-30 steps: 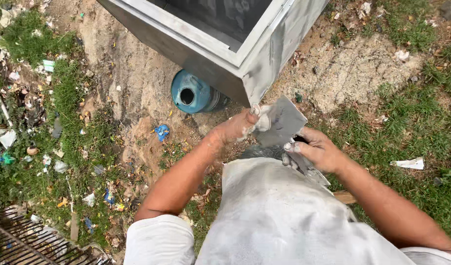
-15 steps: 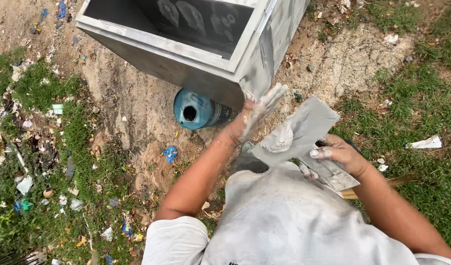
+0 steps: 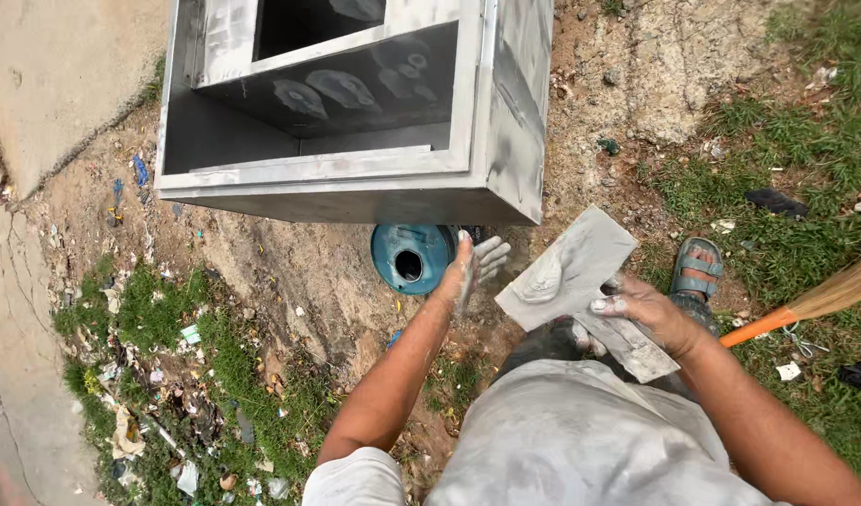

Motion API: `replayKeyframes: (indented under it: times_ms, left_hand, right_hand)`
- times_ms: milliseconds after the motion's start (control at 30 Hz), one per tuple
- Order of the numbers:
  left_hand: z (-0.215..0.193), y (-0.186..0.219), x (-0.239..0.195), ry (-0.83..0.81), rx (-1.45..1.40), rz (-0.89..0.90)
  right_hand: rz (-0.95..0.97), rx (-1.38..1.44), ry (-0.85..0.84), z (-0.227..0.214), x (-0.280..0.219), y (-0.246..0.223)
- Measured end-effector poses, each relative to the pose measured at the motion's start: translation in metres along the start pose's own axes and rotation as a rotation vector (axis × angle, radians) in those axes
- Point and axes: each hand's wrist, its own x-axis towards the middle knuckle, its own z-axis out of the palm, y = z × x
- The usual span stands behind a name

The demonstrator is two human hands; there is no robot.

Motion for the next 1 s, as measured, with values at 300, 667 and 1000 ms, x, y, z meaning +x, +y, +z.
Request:
replayKeyframes:
  times_ms: [300, 667, 1000]
  left_hand:
    - [-0.058, -0.09, -0.075, 0.354, 0.003, -0.192]
    - [-0.051, -0.186, -0.063, 0.393, -0.113, -0.513]
    - [-0.086, -0.155, -0.049, 0.553, 0.128, -0.308]
  right_hand:
    - [-0.21, -0.409, 0.175, 0.027, 0.174, -0.11]
    - [-0.519, -0.869, 0.169, 0.131, 0.109, 0.021]
    - [-0.291, -0.859, 0.309, 0.047, 0.173, -0.152]
